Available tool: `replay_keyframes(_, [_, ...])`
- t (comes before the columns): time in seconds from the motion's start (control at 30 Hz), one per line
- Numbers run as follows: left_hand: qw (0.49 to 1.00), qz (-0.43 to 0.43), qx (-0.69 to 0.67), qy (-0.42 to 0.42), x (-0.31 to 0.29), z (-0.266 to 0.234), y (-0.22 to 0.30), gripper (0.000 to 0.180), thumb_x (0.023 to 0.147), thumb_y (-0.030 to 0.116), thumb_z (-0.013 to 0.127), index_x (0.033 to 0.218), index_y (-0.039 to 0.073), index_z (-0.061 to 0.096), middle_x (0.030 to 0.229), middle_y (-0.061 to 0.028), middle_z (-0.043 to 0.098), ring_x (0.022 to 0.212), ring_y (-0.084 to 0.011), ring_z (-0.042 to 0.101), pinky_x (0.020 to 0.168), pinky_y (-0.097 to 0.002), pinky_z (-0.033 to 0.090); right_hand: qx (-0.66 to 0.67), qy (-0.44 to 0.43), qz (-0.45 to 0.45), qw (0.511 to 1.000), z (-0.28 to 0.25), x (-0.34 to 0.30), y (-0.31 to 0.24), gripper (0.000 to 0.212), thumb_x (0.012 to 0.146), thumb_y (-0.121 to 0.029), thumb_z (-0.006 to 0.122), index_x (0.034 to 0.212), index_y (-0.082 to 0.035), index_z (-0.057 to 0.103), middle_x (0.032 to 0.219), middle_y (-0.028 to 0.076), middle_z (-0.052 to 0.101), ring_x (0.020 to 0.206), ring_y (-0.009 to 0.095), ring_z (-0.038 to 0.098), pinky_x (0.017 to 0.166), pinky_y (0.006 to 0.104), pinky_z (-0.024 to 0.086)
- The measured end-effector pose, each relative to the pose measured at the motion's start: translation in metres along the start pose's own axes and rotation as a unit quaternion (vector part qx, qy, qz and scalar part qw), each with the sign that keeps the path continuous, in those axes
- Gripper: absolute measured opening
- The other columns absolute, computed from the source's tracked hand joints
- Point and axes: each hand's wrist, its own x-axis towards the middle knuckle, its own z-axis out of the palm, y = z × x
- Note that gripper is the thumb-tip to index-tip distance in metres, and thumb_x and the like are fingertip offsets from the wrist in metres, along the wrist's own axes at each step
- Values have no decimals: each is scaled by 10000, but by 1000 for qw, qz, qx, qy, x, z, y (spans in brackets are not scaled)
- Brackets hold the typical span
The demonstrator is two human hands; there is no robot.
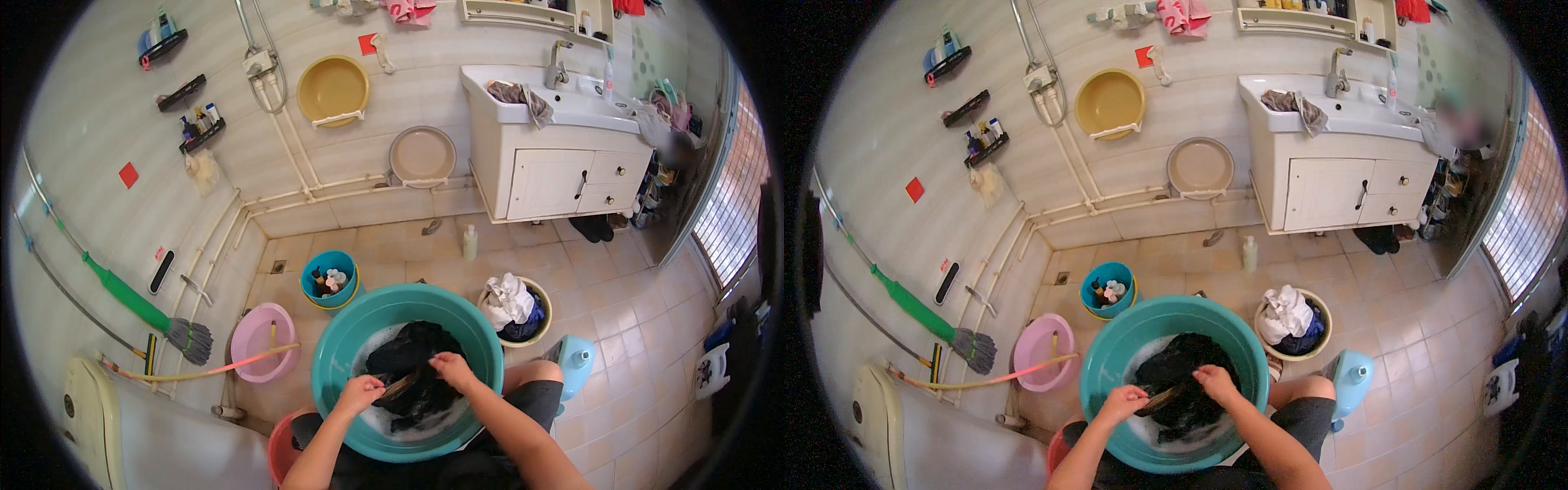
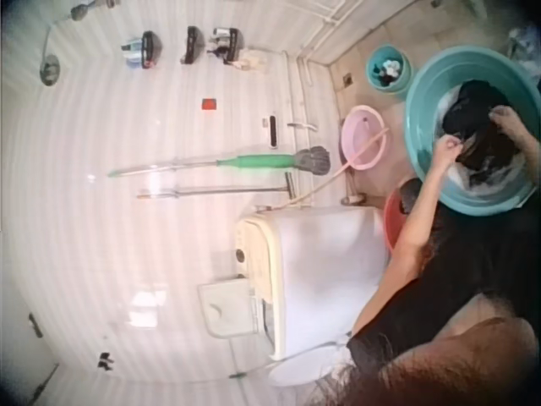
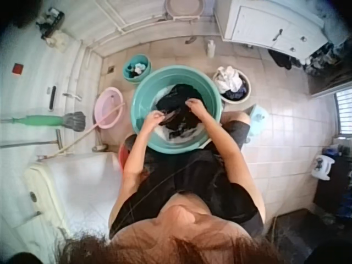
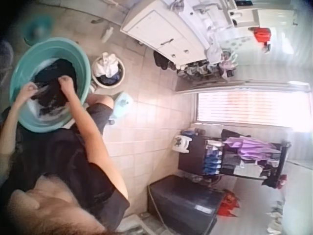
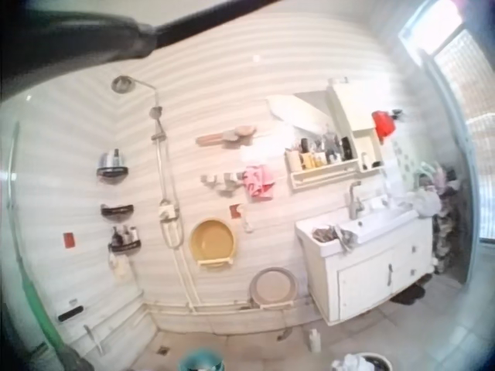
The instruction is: The person hand-washes dark-colored clothes in a teal basin filled with soapy water. They scrub and agitate the garments, then transfer them to a red basin. The person adds liquid detergent from a blue bottle and continues washing the clothes by hand.
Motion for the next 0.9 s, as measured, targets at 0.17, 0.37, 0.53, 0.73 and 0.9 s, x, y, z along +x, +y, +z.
replay_keyframes(0.17, [985,-31,131,-109,-21,2,9,202,721,197,667,825,26,642,692,-54,625,626,-126,557,578,-265,445,291,-129,83,944,-3,-2,-10,118,844,-214,510,888,-104,510,855,34,571,791,172,570,681,353,477])
replay_keyframes(0.37, [946,167,212,180,-1,33,41,277,700,194,652,918,28,607,944,-154,582,914,-317,534,773,-348,435,284,-210,67,933,0,-13,-27,171,865,-240,477,942,-91,511,907,34,568,829,178,571,710,359,475])
replay_keyframes(0.53, [972,121,127,155,27,34,1,208,742,108,562,926,15,584,898,-127,592,877,-278,557,785,-322,419,341,-227,121,904,-2,-22,-45,223,839,-268,518,956,-80,537,915,54,576,887,190,562,774,336,455])
replay_keyframes(0.73, [901,-35,-430,40,14,2,41,189,746,115,556,895,-1,548,878,-71,587,819,-193,549,785,-292,406,287,-83,17,954,-11,-17,-44,267,756,-229,631,949,-55,565,876,67,574,814,166,546,767,313,432])
replay_keyframes(0.9, [878,-162,-443,80,27,3,43,382,785,222,564,1078,-3,468,1119,-129,503,985,-273,494,884,-382,372,-170,214,-191,943,-8,-12,-28,274,690,-158,677,919,-42,581,835,79,587,787,219,563,744,317,438])
